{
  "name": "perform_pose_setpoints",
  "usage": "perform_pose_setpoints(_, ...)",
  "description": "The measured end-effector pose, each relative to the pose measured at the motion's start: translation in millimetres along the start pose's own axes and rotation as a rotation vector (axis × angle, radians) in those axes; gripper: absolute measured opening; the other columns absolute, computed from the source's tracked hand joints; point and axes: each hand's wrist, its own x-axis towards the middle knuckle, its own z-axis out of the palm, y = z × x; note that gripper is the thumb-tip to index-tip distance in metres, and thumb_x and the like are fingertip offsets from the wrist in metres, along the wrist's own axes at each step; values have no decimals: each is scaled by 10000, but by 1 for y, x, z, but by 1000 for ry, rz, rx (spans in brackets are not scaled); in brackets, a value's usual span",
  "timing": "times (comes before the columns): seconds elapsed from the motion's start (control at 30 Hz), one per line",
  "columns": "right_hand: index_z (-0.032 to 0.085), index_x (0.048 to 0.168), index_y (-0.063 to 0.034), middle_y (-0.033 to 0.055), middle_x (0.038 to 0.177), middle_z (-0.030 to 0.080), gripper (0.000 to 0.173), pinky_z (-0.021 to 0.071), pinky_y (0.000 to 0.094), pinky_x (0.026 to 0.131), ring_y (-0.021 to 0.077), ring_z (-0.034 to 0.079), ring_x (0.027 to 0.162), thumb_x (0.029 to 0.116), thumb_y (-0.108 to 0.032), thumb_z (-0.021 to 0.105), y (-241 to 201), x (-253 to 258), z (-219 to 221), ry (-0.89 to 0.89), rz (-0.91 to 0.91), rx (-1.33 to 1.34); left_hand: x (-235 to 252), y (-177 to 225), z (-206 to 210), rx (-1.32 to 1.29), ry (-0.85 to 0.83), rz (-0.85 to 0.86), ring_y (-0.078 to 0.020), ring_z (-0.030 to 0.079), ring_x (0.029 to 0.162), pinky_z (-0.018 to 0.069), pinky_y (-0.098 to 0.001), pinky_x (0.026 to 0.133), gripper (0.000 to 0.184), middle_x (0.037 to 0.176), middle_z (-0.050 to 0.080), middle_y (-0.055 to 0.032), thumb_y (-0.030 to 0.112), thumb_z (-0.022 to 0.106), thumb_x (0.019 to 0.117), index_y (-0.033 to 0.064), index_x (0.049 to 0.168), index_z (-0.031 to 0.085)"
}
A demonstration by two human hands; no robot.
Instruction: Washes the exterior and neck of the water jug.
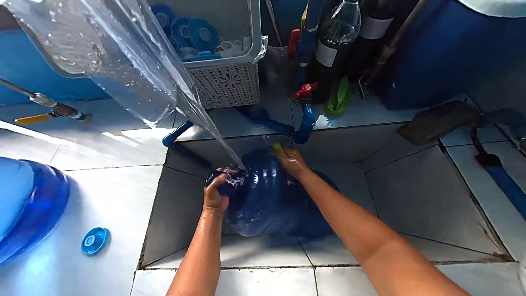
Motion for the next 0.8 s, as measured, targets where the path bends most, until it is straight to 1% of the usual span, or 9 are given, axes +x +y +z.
perform_pose_setpoints(0.07, 635, 1309, 39, 281, 1326, 627, 425, 445, 602, 1080, 419, 588, 1274, 1089, -276, 452, 53, -3, -5, -82, 141, -156, 11, 9, -12, 85, 324, -100, -222, 645, 936, 553, -440, 846, 307, 1042, 657, -127, 256, 529, 1052, 15, 1233, 584)
perform_pose_setpoints(0.13, 599, 1364, 42, 276, 1393, 588, 429, 396, 565, 1141, 401, 532, 1350, 1098, -235, 406, 38, -10, -2, -125, 184, -202, 17, 15, -3, 142, 471, -102, -245, 612, 905, 535, -452, 808, 332, 1051, 625, -167, 186, 607, 1001, -28, 1253, 573)
perform_pose_setpoints(0.23, 628, 1235, 126, 334, 1225, 636, 386, 455, 556, 1053, 446, 607, 1186, 1113, -166, 408, -26, -6, 0, -69, 45, -48, 3, 9, 9, 14, 70, -4, -147, 670, 788, 588, -346, 723, 173, 856, 674, -51, 60, 570, 841, 53, 1013, 582)
perform_pose_setpoints(0.3, 641, 1228, 111, 330, 1206, 646, 355, 468, 582, 1021, 455, 622, 1151, 1102, -155, 440, 11, 2, -4, -52, 44, -101, 1, 2, -5, -54, -53, -40, -119, 696, 846, 600, -313, 763, 209, 908, 713, -15, 138, 533, 858, 94, 1051, 599)
perform_pose_setpoints(0.37, 594, 1357, 53, 291, 1380, 590, 394, 414, 574, 1121, 426, 545, 1328, 1102, -186, 414, 70, 0, -17, -136, 195, -279, 8, 12, -11, 6, 241, -104, -156, 658, 901, 570, -373, 808, 239, 995, 655, -61, 257, 456, 1078, 72, 1190, 556)
perform_pose_setpoints(0.43, 561, 1379, 79, 314, 1426, 542, 418, 376, 557, 1156, 433, 491, 1380, 1103, -169, 369, 73, -6, -17, -151, 270, -311, 13, 19, -3, 52, 447, -116, -244, 627, 971, 533, -464, 861, 319, 1096, 641, -153, 196, 563, 1036, -9, 1280, 574)
perform_pose_setpoints(0.6, 711, 1166, 93, 286, 1260, 672, 330, 475, 511, 1107, 417, 608, 1268, 928, -75, 557, 4, -62, 53, 281, -576, -67, 4, 1, 8, -69, 139, -17, -195, 677, 835, 588, -383, 766, 153, 894, 686, -97, 32, 524, 914, 23, 1053, 585)
perform_pose_setpoints(0.67, 747, 1065, 43, 262, 1230, 696, 244, 443, 533, 1143, 436, 590, 1292, 897, -100, 644, -35, -73, 64, 43, -845, -251, -3, 3, 16, -78, 264, -108, -227, 644, 825, 567, -418, 755, 158, 911, 646, -134, 31, 574, 960, -23, 1108, 581)
perform_pose_setpoints(0.8, 721, 1138, 23, 223, 1204, 685, 253, 500, 596, 998, 379, 634, 1185, 1004, -152, 596, -100, 4, 11, -447, -323, -454, -20, 1, 12, -107, -238, 21, -199, 713, 875, 609, -366, 789, 489, 936, 721, -109, 98, 797, 608, 9, 1047, 600)
